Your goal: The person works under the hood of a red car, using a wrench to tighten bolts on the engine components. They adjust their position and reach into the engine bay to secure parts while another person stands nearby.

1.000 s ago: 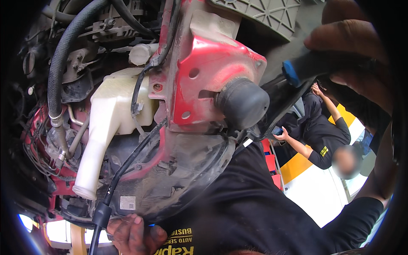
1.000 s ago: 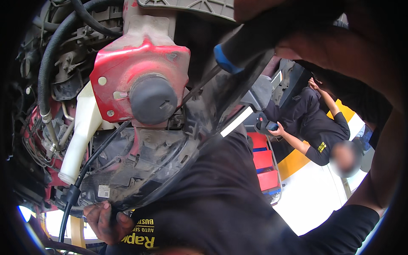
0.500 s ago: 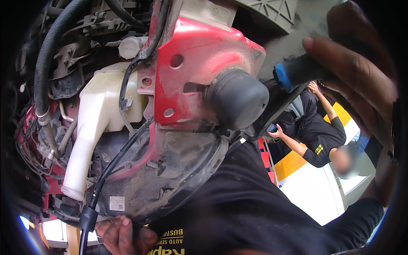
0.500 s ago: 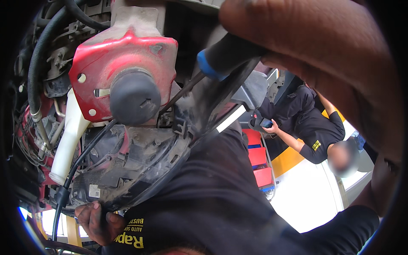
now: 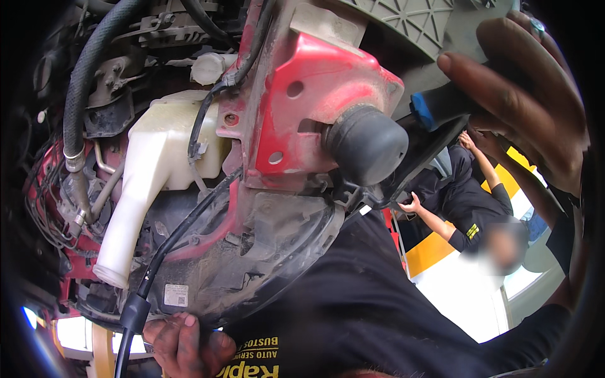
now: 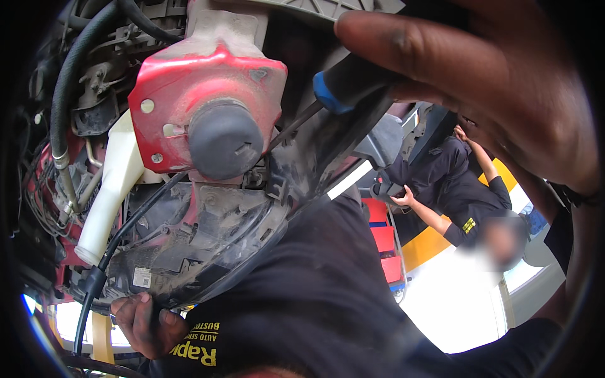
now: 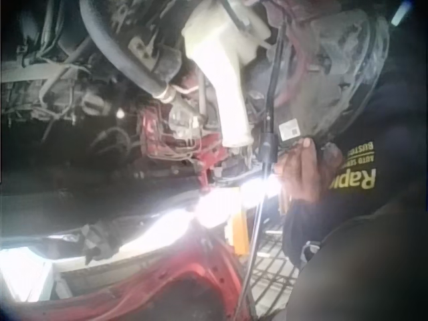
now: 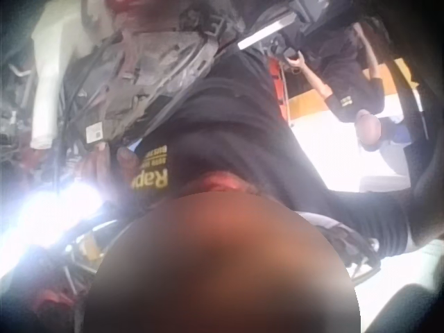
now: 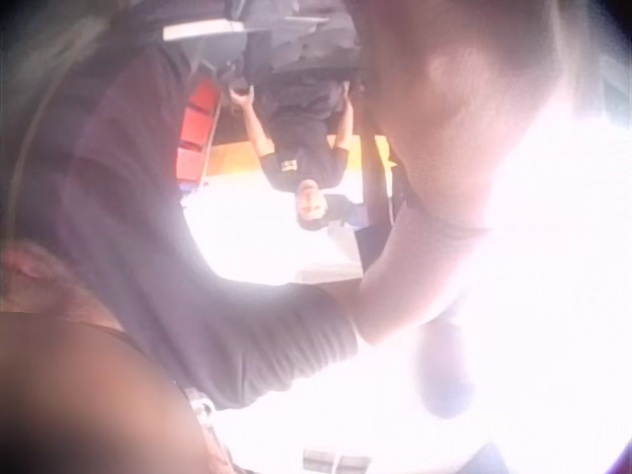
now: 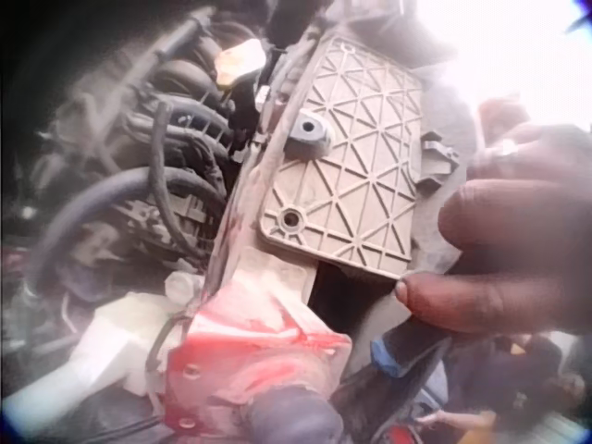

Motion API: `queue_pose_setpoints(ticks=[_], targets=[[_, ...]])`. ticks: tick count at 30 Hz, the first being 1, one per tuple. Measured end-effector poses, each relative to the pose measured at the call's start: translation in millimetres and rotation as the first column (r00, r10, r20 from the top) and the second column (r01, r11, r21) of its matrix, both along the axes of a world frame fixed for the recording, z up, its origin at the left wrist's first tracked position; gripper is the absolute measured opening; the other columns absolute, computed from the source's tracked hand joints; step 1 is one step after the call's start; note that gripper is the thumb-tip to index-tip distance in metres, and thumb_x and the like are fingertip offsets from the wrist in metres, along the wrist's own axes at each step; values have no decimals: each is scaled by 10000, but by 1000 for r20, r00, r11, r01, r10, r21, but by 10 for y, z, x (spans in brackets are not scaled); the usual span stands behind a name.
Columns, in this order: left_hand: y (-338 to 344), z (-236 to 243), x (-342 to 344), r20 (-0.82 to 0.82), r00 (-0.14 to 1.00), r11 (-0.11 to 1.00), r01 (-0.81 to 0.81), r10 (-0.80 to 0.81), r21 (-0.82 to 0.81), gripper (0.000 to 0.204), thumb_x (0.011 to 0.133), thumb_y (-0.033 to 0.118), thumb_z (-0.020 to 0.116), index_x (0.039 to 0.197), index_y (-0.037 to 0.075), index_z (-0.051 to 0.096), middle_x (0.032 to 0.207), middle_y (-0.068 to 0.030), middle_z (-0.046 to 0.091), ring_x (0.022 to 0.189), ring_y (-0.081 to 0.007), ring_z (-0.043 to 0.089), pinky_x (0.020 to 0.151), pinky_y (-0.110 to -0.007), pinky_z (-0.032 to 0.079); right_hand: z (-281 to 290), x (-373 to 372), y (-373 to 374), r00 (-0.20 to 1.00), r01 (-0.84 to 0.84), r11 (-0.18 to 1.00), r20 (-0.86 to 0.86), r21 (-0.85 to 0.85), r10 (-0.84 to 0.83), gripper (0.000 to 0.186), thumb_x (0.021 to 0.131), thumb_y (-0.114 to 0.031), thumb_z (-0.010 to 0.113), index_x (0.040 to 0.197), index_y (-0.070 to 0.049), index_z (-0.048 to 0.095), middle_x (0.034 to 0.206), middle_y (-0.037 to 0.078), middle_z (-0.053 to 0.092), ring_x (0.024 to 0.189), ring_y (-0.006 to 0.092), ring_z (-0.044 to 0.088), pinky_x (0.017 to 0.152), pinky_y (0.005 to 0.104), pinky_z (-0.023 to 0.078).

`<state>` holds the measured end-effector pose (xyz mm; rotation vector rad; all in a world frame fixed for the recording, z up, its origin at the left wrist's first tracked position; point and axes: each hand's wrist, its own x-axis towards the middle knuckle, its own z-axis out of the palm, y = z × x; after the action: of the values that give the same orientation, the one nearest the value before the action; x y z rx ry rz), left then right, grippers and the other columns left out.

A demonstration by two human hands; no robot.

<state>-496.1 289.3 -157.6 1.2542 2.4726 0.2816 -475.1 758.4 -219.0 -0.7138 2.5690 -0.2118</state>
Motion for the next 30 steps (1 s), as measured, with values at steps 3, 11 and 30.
queue_pose_setpoints(ticks=[3,11,30], targets=[[47,-17,20,-17,999,999,-35,35,-30,340,976,225,616,1171,-52,646,954,-180,602,804,-297,574,697,-435,461,-55,-96,33,998,-64,998,17,-13,64,642,706,-209,823,1308,-45,673,1130,210,614,980,385,649,844,494,508],[63,-152,43,-86,995,993,-42,51,106,329,958,235,636,1069,-72,676,863,-183,607,728,-293,567,612,-409,440,-158,-302,113,982,-181,983,40,-32,182,670,695,-229,824,1320,-48,668,1141,212,610,998,394,648,854,509,506],[73,-284,71,-170,981,970,-47,90,240,346,937,248,655,965,-95,693,773,-174,617,635,-271,550,530,-368,383,-42,-483,48,884,-446,894,-138,44,447,740,660,-294,835,1335,-47,659,1143,214,614,1017,409,660,854,527,516]])
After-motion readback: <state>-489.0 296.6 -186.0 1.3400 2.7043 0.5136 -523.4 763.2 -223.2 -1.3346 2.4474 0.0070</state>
